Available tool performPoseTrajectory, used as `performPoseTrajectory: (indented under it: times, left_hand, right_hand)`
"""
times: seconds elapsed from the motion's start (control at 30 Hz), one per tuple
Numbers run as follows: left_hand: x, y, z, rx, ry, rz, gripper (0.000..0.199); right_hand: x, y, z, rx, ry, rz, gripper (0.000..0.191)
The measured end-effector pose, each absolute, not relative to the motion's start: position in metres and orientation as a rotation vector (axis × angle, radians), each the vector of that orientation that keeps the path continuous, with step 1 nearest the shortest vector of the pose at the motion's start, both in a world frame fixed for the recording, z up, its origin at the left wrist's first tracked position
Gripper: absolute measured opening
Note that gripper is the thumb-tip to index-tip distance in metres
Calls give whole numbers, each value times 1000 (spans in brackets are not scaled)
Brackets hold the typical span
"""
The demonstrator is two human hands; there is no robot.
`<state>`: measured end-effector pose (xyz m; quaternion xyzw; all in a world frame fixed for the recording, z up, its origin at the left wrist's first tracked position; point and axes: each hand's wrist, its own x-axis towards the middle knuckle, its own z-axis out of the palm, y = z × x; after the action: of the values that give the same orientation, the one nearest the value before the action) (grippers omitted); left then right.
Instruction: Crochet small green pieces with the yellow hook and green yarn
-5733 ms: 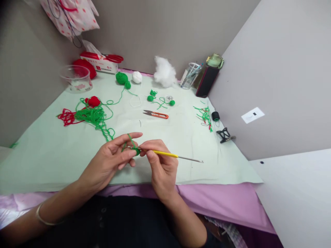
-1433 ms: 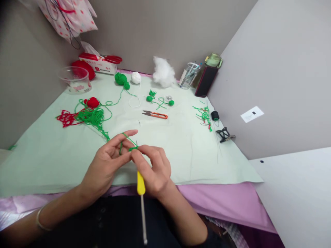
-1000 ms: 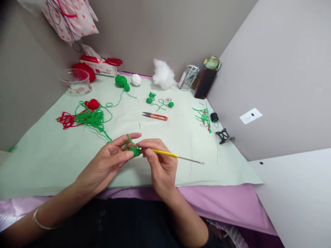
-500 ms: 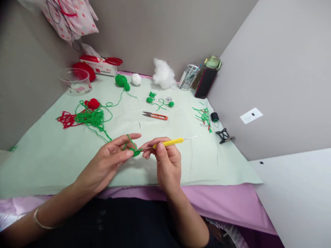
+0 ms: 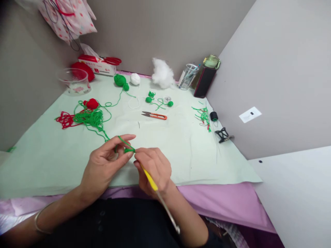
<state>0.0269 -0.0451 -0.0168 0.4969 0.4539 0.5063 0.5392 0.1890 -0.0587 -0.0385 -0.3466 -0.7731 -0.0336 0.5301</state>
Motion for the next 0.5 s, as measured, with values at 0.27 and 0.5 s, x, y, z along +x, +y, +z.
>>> performPoseTrajectory:
  times: [0.27, 0.5]
  left_hand:
    - [24, -35, -15, 555, 663, 905, 37]
    - [28, -37, -14, 715, 706, 1044, 39]
  right_hand:
    - [192, -60, -41, -900, -1657, 100, 29]
    - [187, -53, -29, -843, -1374, 619, 20]
